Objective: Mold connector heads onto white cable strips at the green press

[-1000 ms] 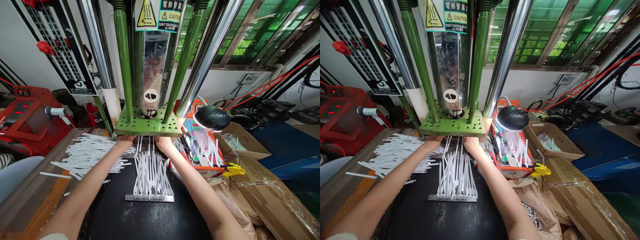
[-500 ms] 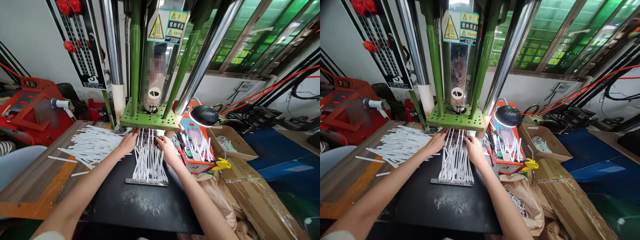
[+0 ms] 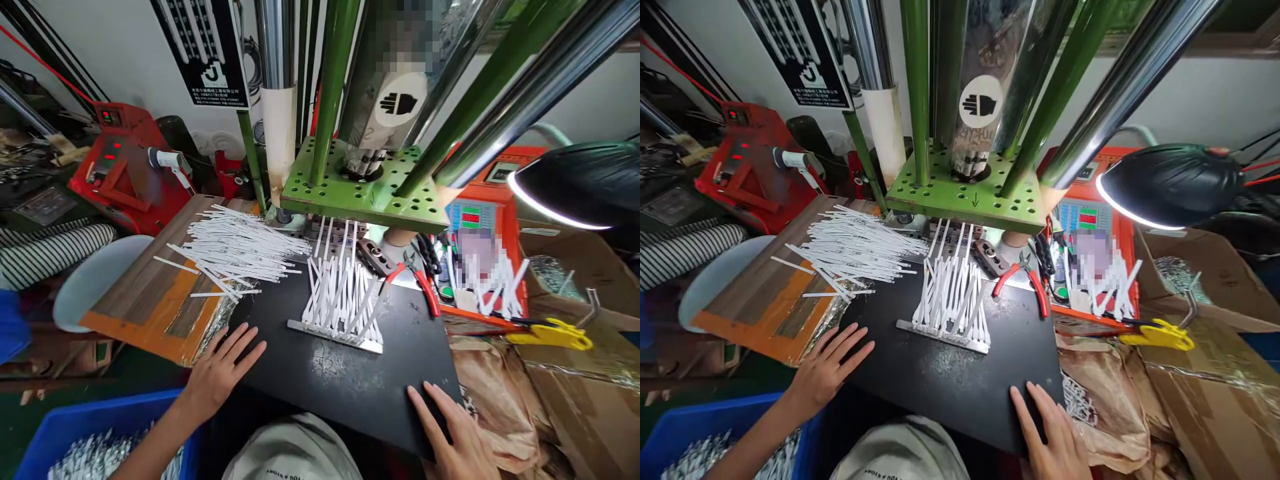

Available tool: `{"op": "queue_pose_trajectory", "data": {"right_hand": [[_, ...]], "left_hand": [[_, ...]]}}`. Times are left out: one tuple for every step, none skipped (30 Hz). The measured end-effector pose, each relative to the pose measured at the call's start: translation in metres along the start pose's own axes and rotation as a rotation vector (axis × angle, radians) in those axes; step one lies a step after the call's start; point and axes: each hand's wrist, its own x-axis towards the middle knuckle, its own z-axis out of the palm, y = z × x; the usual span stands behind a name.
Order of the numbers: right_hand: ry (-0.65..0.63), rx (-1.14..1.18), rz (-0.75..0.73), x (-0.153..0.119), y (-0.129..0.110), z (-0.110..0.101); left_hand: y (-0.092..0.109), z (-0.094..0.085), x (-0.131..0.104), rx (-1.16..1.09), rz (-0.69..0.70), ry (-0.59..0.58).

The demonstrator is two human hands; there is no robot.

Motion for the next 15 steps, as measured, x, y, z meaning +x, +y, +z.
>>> {"op": "queue_pose_trajectory", "data": {"right_hand": [[-0.006, -0.004, -0.001, 0.001, 0.000, 0.001], [-0.007, -0.008, -0.003, 0.001, 0.000, 0.002], [-0.009, -0.011, -0.003, 0.001, 0.000, 0.003], [-0.010, -0.012, 0.003, 0.001, 0.000, 0.002], [-0.010, -0.009, 0.016, 0.001, -0.001, 0.002], [-0.010, -0.001, 0.031, 0.000, -0.001, 0.001], [-0.012, 0.008, 0.041, 0.001, -0.003, 0.001], [-0.017, 0.019, 0.051, 0.001, -0.004, 0.000], [-0.026, 0.031, 0.061, 0.002, -0.005, -0.002], [-0.034, 0.040, 0.072, 0.002, -0.007, -0.003], [-0.046, 0.048, 0.086, 0.003, -0.008, -0.005], [-0.059, 0.054, 0.104, 0.004, -0.010, -0.006], [-0.072, 0.059, 0.117, 0.006, -0.011, -0.008], [-0.086, 0.063, 0.125, 0.007, -0.012, -0.009], [-0.097, 0.064, 0.125, 0.007, -0.014, -0.011]], "left_hand": [[0.000, 0.001, 0.001, 0.004, -0.003, -0.009], [0.001, 0.001, 0.001, 0.011, -0.004, -0.014], [0.001, 0.001, 0.001, 0.020, -0.001, -0.013], [0.001, 0.002, 0.000, 0.028, 0.002, -0.009], [0.001, 0.002, -0.001, 0.036, 0.004, -0.004], [0.001, 0.002, -0.002, 0.044, 0.008, 0.001], [0.001, 0.003, -0.003, 0.050, 0.013, -0.001], [0.001, 0.003, -0.004, 0.053, 0.017, -0.006], [0.000, 0.004, -0.004, 0.054, 0.023, -0.018], [0.000, 0.004, -0.005, 0.054, 0.031, -0.034], [-0.001, 0.005, -0.005, 0.052, 0.037, -0.048], [-0.001, 0.005, -0.006, 0.049, 0.039, -0.058], [-0.002, 0.006, -0.006, 0.045, 0.041, -0.063], [-0.002, 0.007, -0.006, 0.041, 0.042, -0.065], [-0.003, 0.007, -0.007, 0.035, 0.042, -0.066]]}}
